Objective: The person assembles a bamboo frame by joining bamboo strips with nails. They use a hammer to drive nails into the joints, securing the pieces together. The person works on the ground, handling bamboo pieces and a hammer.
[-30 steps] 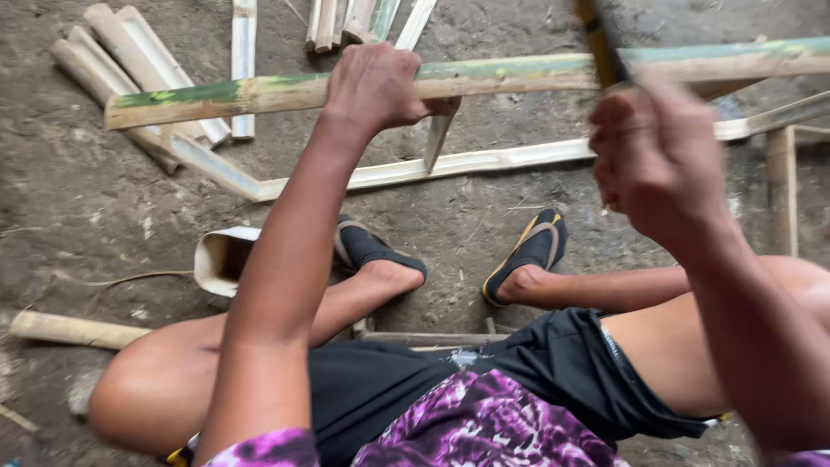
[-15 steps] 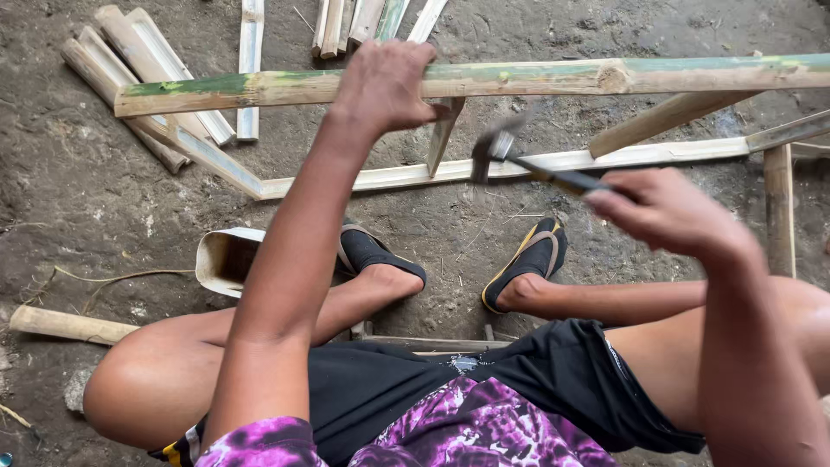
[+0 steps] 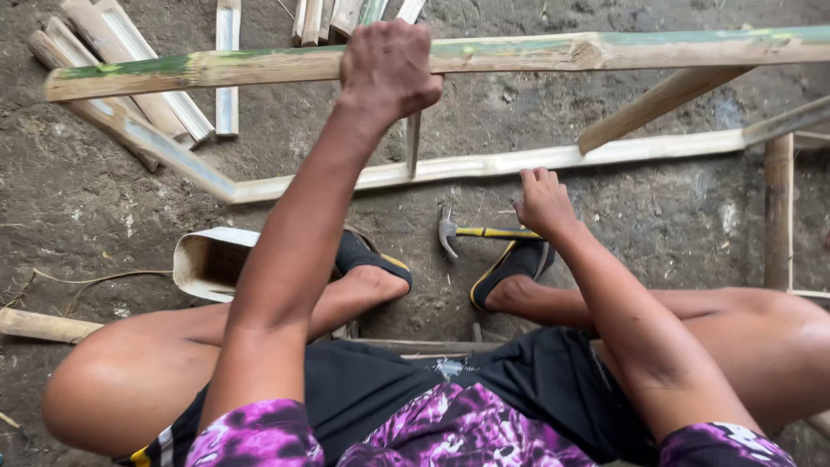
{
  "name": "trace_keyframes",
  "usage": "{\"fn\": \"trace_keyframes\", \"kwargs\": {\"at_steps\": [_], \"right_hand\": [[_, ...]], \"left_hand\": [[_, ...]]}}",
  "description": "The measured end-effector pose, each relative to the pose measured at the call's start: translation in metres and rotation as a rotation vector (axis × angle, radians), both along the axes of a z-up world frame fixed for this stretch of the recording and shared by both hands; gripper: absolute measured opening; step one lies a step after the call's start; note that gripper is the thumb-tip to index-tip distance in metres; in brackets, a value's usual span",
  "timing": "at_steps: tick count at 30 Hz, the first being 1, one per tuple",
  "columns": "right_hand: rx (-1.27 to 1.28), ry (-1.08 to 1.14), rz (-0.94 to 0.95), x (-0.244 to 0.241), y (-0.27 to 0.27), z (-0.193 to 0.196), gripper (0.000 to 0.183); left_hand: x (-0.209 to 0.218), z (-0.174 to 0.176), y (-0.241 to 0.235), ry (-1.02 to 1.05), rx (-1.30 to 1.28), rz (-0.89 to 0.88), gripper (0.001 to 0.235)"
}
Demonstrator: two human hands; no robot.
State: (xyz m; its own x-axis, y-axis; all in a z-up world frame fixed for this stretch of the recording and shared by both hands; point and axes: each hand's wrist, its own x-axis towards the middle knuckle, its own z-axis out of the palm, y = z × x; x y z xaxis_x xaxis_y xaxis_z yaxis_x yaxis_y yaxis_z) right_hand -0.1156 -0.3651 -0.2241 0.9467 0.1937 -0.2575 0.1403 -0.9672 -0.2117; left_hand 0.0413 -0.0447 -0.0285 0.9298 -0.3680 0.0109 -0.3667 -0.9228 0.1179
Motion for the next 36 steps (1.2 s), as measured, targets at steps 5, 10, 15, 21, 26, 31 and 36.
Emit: {"fn": "trace_keyframes", "kwargs": {"at_steps": [5,10,15,21,26,31,36], "right_hand": [[-0.108,-0.227,0.229,0.017,-0.004,-0.033,0.092],[-0.200,0.189,0.248,0.029,0.011,-0.059,0.044],[-0.036,0.336,0.212,0.021,0.039,-0.041,0.028],[0.050,0.138,0.374,-0.002,0.075,0.015,0.013],[0.053,0.215,0.374,-0.002,0.113,0.053,0.013],[0.250,0.150,0.452,-0.015,0.119,0.071,0.024],[0.157,0.173,0.457,-0.007,0.099,0.105,0.019]], "left_hand": [[0.014,0.042,0.049,0.143,-0.025,0.144,0.005],[0.028,0.040,0.098,0.208,-0.040,0.258,0.024],[0.079,-0.026,0.130,-0.021,-0.021,0.240,0.012],[0.102,-0.063,0.107,-0.015,0.123,0.285,0.047],[-0.063,-0.087,0.040,0.612,0.266,-0.194,0.088],[-0.158,-0.136,0.065,0.296,0.090,-0.089,0.044],[-0.170,-0.116,0.057,-0.141,-0.082,-0.314,0.037]]}}
